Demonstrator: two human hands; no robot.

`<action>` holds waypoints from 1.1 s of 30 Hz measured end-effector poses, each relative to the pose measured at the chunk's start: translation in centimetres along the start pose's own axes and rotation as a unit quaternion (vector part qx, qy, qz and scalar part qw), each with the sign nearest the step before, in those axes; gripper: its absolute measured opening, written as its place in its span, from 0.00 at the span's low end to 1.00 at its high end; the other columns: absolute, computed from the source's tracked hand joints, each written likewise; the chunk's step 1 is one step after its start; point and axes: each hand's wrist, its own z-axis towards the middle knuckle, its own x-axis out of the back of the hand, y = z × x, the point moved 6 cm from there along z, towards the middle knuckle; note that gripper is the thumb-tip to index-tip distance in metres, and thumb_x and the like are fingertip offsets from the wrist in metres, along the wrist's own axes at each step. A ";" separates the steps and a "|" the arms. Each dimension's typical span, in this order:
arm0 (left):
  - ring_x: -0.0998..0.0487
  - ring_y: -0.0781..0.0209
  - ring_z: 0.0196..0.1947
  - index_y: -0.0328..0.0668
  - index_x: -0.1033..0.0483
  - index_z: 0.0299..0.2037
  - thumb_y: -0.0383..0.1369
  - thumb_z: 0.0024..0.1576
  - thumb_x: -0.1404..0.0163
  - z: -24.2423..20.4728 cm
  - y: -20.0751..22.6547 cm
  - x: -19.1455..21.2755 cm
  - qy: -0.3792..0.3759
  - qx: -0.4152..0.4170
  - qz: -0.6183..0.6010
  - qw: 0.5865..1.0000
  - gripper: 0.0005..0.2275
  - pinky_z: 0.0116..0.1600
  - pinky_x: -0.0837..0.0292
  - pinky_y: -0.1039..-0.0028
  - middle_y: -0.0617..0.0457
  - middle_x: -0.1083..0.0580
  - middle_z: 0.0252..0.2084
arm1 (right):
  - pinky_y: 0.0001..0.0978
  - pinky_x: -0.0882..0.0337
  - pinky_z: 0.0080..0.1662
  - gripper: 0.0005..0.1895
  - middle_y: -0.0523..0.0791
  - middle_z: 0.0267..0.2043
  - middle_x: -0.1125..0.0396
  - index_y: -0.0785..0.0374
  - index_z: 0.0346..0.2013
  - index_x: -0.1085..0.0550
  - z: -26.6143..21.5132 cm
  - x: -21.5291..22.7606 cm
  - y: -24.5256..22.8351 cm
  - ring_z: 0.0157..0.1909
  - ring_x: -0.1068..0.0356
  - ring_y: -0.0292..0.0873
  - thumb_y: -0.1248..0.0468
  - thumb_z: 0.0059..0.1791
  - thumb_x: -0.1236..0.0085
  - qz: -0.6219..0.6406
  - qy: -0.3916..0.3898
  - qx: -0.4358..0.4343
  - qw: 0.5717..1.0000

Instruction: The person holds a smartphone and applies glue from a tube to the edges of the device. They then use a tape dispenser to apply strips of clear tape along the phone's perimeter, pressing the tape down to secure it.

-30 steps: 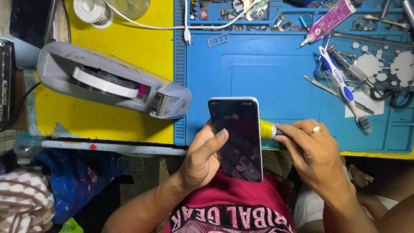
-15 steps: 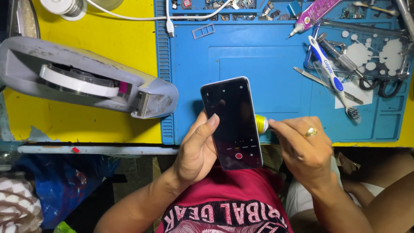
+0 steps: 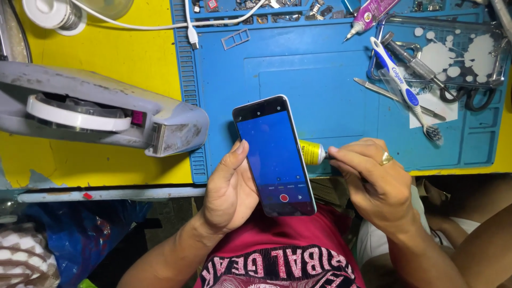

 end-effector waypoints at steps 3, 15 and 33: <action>0.27 0.46 0.62 0.30 0.39 0.69 0.39 0.67 0.58 0.2 -0.1 0.0 0.000 0.006 -0.016 1.000 0.24 0.66 0.30 0.54 0.38 0.30 0.64 | 0.43 0.27 0.50 0.10 0.55 0.43 0.27 0.72 0.46 0.25 -0.2 0.2 0.3 0.43 0.24 0.50 0.82 0.52 0.46 0.016 -0.004 0.012 1.000; 0.27 0.47 0.61 0.31 0.37 0.67 0.39 0.66 0.58 0.2 0.1 -0.1 0.018 0.007 -0.004 1.000 0.23 0.65 0.29 0.54 0.39 0.29 0.62 | 0.37 0.32 0.46 0.14 0.50 0.38 0.25 0.72 0.52 0.27 0.5 -0.2 0.6 0.38 0.25 0.47 0.81 0.52 0.44 0.019 -0.046 0.012 0.999; 0.21 0.41 0.52 0.27 0.34 0.65 0.44 0.67 0.60 -0.8 -0.7 -0.6 -0.015 0.051 -0.041 0.998 0.26 0.60 0.27 0.50 0.33 0.24 0.55 | 0.48 0.29 0.60 0.09 0.60 0.52 0.31 0.77 0.48 0.24 3.6 2.9 0.5 0.55 0.29 0.59 0.81 0.53 0.42 -0.096 0.014 0.054 0.994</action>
